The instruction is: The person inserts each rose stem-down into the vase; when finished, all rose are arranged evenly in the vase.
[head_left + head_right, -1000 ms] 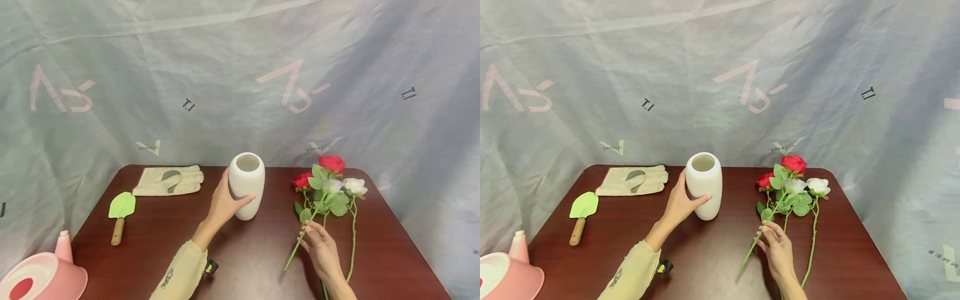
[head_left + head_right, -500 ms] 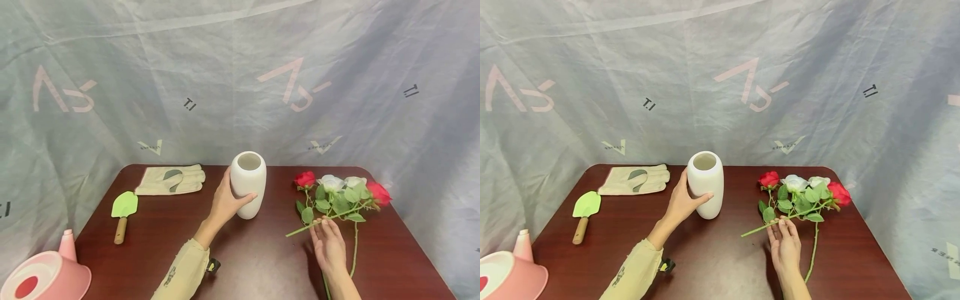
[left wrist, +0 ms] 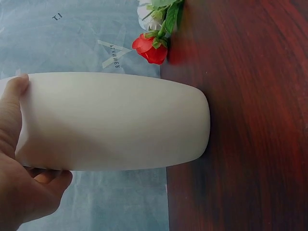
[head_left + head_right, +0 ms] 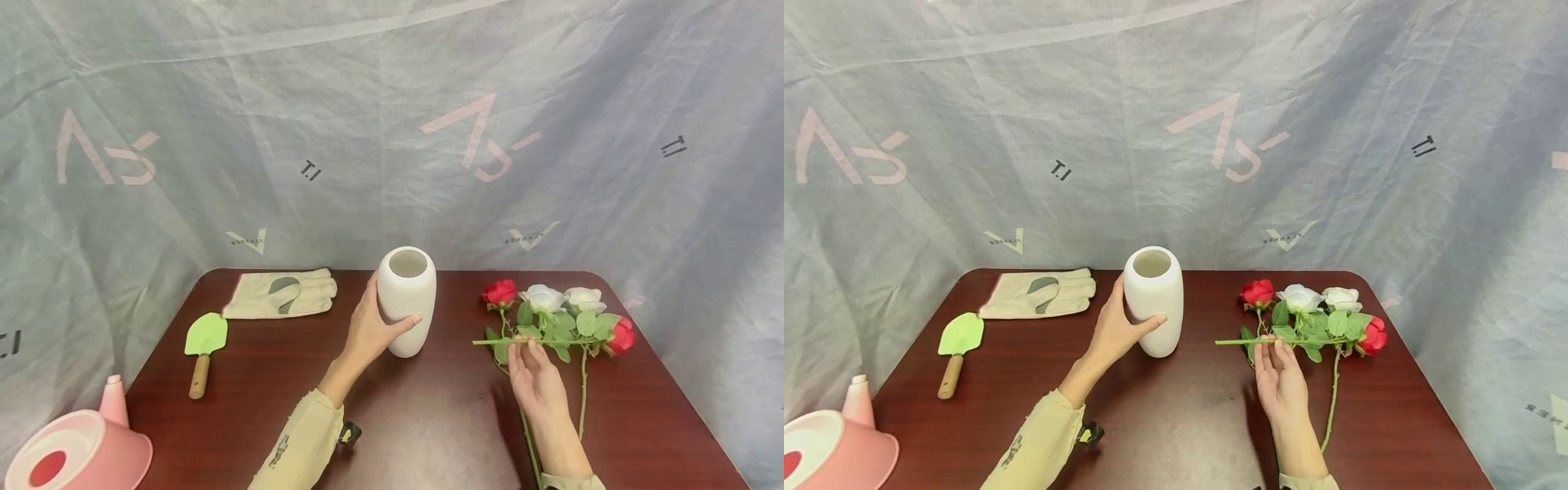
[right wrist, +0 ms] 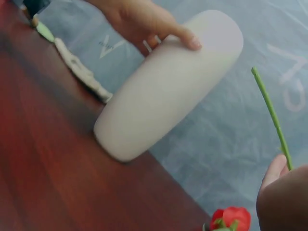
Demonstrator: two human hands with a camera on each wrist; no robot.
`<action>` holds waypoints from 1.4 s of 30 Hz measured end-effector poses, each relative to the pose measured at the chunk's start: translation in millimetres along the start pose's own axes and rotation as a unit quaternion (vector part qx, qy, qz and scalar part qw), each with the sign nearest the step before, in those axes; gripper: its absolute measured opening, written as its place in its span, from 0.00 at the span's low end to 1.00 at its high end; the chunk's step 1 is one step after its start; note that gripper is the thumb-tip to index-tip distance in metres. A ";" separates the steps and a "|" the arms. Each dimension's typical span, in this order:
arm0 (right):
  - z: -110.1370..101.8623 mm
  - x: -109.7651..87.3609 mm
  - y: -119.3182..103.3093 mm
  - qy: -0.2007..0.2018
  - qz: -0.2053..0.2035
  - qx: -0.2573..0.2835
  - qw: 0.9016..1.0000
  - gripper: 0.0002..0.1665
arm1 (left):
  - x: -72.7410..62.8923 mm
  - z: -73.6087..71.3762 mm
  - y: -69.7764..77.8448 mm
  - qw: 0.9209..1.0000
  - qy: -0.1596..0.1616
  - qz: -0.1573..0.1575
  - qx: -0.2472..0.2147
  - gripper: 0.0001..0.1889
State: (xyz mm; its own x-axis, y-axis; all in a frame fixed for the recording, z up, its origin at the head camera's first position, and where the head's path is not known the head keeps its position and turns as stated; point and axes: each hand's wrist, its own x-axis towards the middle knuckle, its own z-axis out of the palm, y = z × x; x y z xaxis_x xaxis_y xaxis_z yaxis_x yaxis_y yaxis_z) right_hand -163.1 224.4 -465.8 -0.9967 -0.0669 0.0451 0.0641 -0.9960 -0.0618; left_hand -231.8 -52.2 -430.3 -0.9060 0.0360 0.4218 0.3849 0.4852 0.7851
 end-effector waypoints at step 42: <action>127.6 64.5 80.3 0.093 -0.188 -0.228 0.951 0.01 | 0.0 0.3 0.0 1.000 0.000 0.000 0.001 0.52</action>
State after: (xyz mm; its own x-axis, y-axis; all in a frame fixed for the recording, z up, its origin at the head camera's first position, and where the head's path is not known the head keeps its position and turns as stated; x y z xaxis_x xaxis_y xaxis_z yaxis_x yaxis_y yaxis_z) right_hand -216.0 132.7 -340.7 -0.9390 0.3432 -0.0241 -0.2851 -0.8153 -0.5041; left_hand -231.9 -51.9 -430.5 -0.9062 0.0352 0.4213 0.3835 0.4876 0.7843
